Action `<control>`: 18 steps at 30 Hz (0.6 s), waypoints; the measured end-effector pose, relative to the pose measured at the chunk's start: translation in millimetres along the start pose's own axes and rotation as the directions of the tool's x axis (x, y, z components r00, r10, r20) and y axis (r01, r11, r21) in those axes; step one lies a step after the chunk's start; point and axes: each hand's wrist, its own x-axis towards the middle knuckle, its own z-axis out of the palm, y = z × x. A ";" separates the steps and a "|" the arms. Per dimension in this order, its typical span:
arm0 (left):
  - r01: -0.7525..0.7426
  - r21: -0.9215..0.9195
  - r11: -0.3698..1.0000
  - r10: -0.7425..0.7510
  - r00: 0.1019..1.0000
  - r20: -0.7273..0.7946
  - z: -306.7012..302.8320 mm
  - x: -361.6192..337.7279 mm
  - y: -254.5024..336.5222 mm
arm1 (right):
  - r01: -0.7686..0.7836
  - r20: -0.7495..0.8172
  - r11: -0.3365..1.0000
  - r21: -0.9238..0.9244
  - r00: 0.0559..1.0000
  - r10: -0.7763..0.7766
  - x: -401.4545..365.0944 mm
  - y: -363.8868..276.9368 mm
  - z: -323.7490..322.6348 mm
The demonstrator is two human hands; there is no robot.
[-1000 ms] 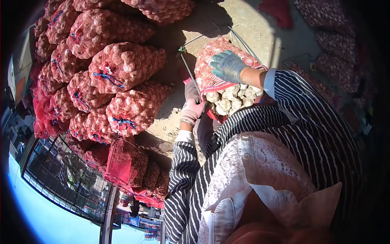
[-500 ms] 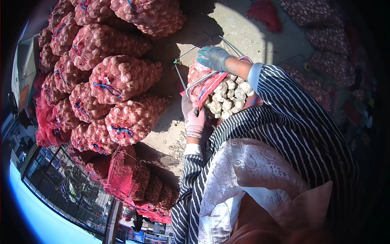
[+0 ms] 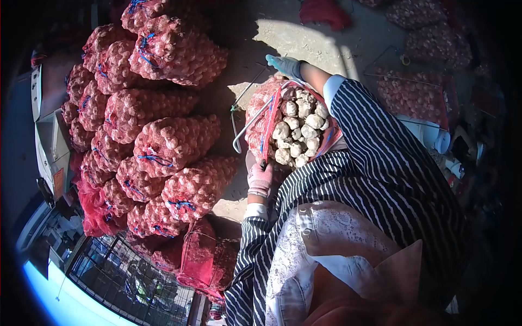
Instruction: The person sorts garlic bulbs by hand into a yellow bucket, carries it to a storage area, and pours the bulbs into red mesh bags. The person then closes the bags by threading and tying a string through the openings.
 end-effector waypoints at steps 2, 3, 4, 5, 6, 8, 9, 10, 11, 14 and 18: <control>-0.004 0.188 0.982 -0.021 0.991 0.132 -24.2 0.4 28.8 | 0.092 0.011 0.864 -0.496 0.995 -0.100 14.7 -4.5 19.3; -0.046 0.220 0.974 0.006 0.984 0.177 -34.9 7.2 37.8 | 0.184 0.117 0.749 -0.636 0.983 -0.142 5.5 -5.0 30.3; -0.112 0.284 0.952 0.030 0.960 0.279 -51.7 11.0 43.9 | 0.288 0.303 0.548 -0.785 0.951 -0.065 -0.3 -7.1 26.9; -0.133 0.285 0.949 0.053 0.960 0.274 -69.0 18.0 56.2 | 0.124 0.168 0.620 -0.775 0.986 0.013 -12.2 -15.8 23.5; -0.154 0.282 0.947 0.076 0.960 0.270 -84.2 26.5 66.3 | -0.042 0.036 0.672 -0.739 0.994 0.103 -20.4 -20.2 22.9; -0.045 -0.001 0.999 0.045 0.999 0.006 -112.4 52.2 86.6 | 0.014 0.047 0.611 -0.791 0.998 0.038 -26.6 -25.0 27.2; -0.203 -0.087 0.975 0.180 0.958 -0.225 -105.6 72.2 86.3 | 0.075 0.070 0.541 -0.838 0.997 -0.031 -29.0 -27.8 29.3; -0.369 -0.129 0.920 0.275 0.847 -0.455 -96.4 95.5 81.7 | 0.081 0.074 0.539 -0.838 0.997 -0.033 -30.8 -30.3 29.9; -0.368 0.052 0.928 0.345 0.800 -0.490 -87.1 117.3 82.6 | 0.057 0.046 0.525 -0.849 0.998 -0.033 -32.2 -33.3 29.3; 0.079 0.241 0.967 -0.056 0.994 -0.099 -39.6 169.0 67.1 | 0.011 0.007 0.498 -0.867 1.000 -0.012 -41.5 -41.4 26.0; 0.037 0.269 0.962 -0.004 0.993 -0.122 -23.4 133.6 74.7 | 0.220 0.233 0.424 -0.879 0.972 -0.020 -24.4 15.4 37.8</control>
